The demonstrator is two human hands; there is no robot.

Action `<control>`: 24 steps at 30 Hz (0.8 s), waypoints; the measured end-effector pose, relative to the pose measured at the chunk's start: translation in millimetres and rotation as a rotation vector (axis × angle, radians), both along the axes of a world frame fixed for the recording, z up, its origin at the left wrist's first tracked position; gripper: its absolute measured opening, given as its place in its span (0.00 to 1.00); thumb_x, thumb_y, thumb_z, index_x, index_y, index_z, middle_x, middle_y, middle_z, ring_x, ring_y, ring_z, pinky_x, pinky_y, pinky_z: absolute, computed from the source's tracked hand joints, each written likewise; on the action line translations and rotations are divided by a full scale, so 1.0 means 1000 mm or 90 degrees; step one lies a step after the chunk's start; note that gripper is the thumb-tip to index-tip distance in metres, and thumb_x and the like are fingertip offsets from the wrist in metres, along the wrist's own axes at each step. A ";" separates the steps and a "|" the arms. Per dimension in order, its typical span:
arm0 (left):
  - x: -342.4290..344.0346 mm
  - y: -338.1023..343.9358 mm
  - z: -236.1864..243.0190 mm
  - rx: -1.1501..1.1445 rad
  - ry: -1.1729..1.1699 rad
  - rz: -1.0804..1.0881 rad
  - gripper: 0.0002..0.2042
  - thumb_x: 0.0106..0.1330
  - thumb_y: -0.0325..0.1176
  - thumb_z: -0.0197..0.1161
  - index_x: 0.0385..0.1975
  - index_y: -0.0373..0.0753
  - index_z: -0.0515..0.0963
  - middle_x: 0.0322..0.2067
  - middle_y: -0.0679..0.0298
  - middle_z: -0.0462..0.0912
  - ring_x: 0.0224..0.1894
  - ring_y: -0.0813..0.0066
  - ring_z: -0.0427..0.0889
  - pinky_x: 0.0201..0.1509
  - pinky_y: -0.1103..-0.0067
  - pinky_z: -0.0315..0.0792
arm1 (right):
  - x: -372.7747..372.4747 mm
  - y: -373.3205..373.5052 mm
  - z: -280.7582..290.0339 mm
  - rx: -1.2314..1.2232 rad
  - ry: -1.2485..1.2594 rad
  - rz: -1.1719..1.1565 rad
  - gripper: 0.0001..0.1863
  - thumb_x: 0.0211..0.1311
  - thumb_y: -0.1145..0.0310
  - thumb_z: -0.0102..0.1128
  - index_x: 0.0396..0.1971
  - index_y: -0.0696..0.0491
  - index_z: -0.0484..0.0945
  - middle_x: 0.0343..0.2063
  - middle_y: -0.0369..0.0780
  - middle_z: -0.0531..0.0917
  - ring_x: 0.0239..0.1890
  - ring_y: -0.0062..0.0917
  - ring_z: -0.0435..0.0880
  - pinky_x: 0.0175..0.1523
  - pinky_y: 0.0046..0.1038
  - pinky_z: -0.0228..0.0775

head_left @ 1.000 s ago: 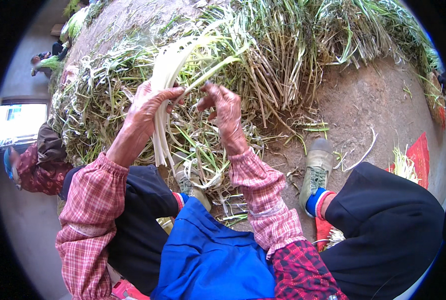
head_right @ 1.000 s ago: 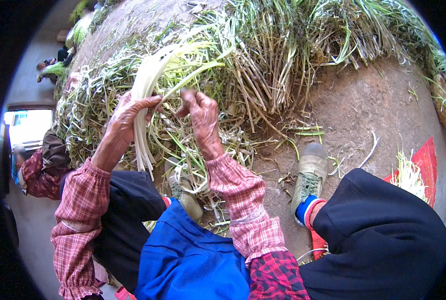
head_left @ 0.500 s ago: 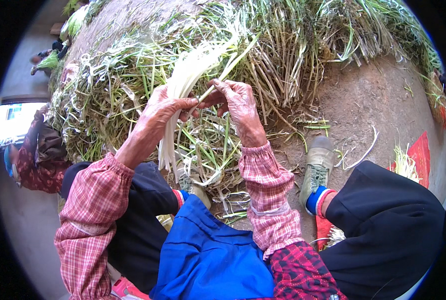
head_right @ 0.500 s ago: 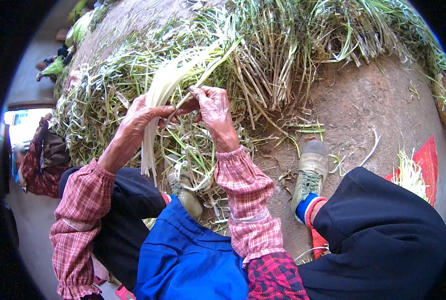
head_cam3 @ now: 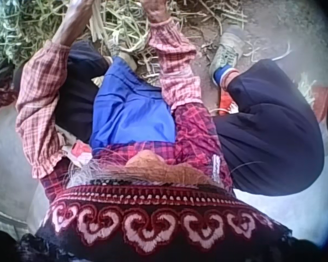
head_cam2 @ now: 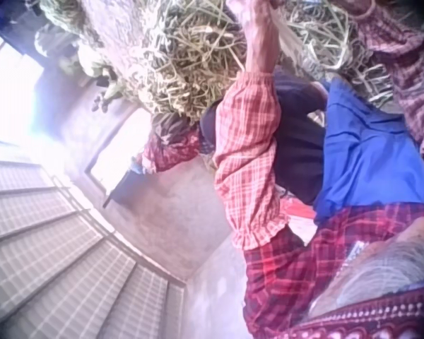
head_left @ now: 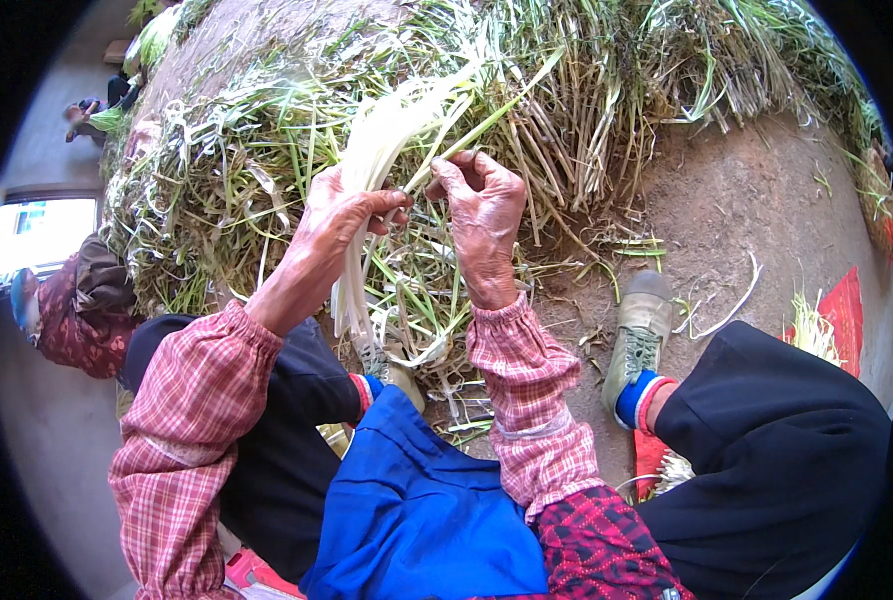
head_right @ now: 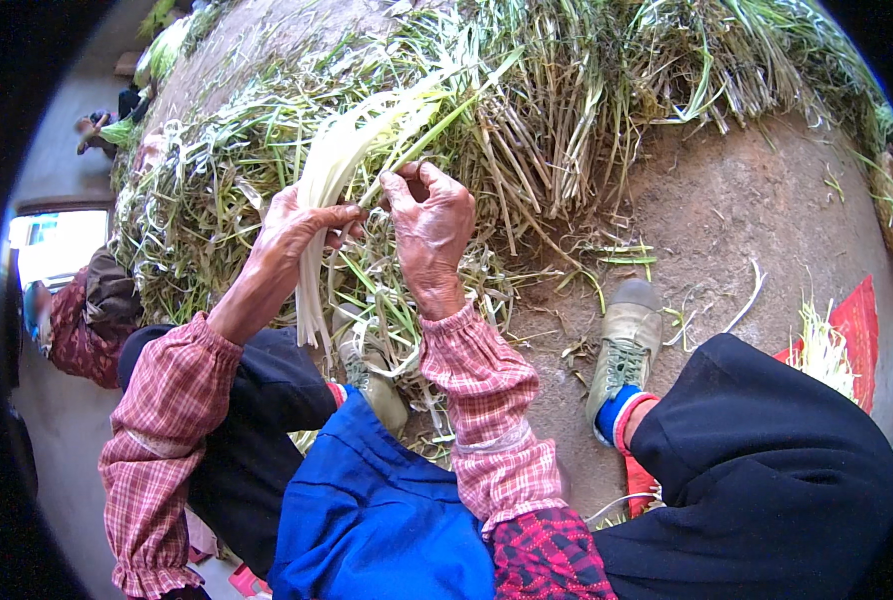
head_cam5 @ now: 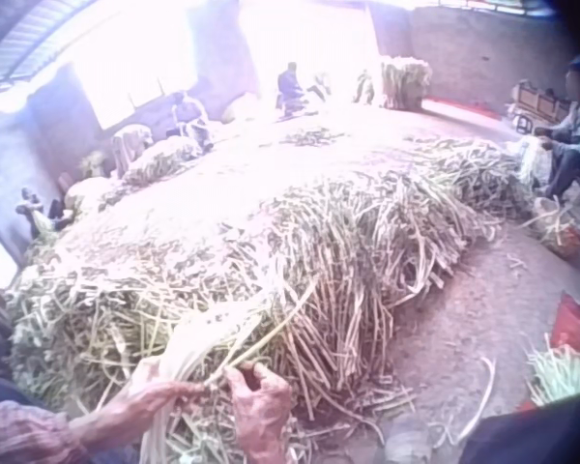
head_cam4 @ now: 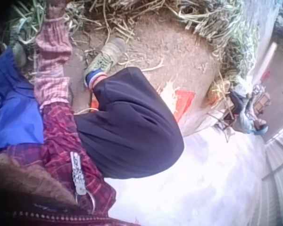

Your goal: The person sits on the floor and peels the outer layers off long, pale vegetable stalks by hand. They hold each stalk, strip away the fibrous layers, and drop the peeled pieces into a growing pile on the floor.

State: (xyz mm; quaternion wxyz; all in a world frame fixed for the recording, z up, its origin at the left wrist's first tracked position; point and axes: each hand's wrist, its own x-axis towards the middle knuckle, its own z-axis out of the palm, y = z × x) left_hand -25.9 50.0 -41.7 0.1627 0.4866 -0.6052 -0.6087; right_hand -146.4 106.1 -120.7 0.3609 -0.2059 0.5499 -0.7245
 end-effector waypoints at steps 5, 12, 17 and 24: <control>-0.003 -0.002 -0.004 0.045 0.074 0.024 0.17 0.55 0.26 0.63 0.43 0.27 0.72 0.29 0.58 0.81 0.27 0.77 0.81 0.26 0.88 0.73 | 0.004 0.006 0.003 -0.103 -0.160 0.029 0.04 0.59 0.73 0.56 0.33 0.55 0.78 0.29 0.38 0.83 0.27 0.14 0.79 0.23 0.12 0.66; -0.007 -0.004 -0.001 0.111 0.132 0.079 0.18 0.58 0.32 0.62 0.43 0.26 0.71 0.31 0.57 0.80 0.28 0.73 0.82 0.29 0.85 0.78 | 0.006 0.005 0.004 -0.191 -0.220 0.056 0.04 0.62 0.71 0.51 0.33 0.53 0.74 0.30 0.38 0.82 0.28 0.17 0.80 0.24 0.14 0.68; -0.006 -0.008 -0.003 0.088 0.123 0.105 0.14 0.58 0.32 0.63 0.38 0.28 0.74 0.28 0.59 0.80 0.26 0.74 0.82 0.28 0.85 0.78 | 0.017 0.006 0.011 -0.242 -0.244 0.061 0.03 0.60 0.76 0.54 0.32 0.58 0.76 0.27 0.32 0.80 0.27 0.10 0.74 0.32 0.14 0.68; -0.002 -0.022 0.001 -0.014 0.042 0.220 0.10 0.58 0.28 0.62 0.36 0.30 0.74 0.25 0.61 0.80 0.24 0.76 0.81 0.19 0.90 0.70 | 0.022 0.007 0.010 -0.279 -0.433 0.023 0.06 0.64 0.71 0.51 0.32 0.57 0.74 0.21 0.36 0.78 0.26 0.20 0.79 0.23 0.17 0.69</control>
